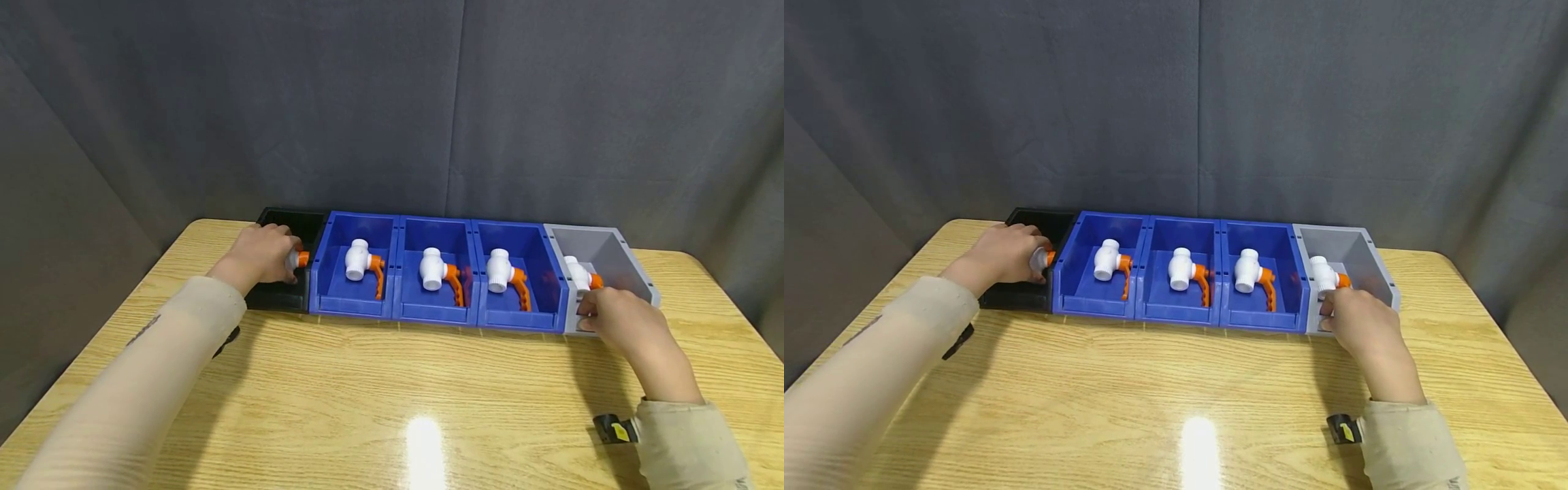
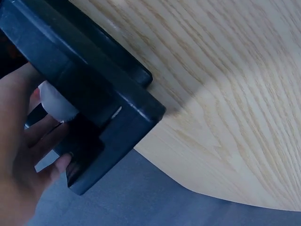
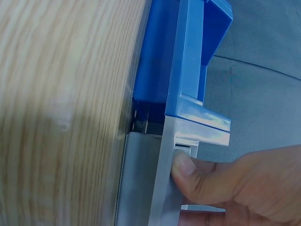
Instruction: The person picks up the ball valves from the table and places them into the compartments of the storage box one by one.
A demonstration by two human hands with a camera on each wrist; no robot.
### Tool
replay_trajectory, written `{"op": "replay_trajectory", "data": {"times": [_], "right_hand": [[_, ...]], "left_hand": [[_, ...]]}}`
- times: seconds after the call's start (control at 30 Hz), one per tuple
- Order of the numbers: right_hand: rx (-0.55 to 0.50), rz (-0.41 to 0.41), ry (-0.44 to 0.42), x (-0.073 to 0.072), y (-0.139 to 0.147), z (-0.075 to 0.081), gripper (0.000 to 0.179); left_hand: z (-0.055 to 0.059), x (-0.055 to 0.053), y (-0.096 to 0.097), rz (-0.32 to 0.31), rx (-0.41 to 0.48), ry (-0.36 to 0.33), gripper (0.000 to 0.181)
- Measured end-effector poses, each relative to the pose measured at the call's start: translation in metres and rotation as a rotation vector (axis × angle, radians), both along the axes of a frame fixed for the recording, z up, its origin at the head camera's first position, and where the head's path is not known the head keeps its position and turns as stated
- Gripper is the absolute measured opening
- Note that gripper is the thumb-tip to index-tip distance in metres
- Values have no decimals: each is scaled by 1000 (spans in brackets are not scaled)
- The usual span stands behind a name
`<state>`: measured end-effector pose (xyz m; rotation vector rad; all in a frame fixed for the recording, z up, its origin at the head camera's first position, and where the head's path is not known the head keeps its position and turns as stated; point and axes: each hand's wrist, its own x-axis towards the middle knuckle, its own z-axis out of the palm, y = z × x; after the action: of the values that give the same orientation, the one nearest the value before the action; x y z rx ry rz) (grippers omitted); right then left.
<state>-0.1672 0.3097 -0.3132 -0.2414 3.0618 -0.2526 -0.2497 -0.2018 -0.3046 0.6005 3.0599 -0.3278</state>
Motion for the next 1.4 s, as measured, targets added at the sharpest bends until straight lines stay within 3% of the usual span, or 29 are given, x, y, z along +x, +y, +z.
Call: {"op": "replay_trajectory", "data": {"times": [0.2, 0.5, 0.87, 1.1, 1.27, 1.4], "right_hand": [[0, 0, 2, 0, -1, 0, 14], [-1, -3, -10, 0, 0, -1, 14], [-2, -1, -6, 0, 1, 0, 14], [-30, 10, -27, 0, 7, -1, 14], [-51, 11, -44, -2, 11, 0, 13], [-59, 24, -52, -3, 11, 0, 12]], "left_hand": [[-2, 1, 2, -35, -16, -4, 59], [-7, 0, 4, -35, -38, -4, 56], [-6, 7, 8, 28, 50, -14, 51], [-9, 13, 8, -44, 131, 74, 35], [-7, 23, 8, -32, 183, 130, 31], [3, 38, 7, -8, 234, 189, 26]]}}
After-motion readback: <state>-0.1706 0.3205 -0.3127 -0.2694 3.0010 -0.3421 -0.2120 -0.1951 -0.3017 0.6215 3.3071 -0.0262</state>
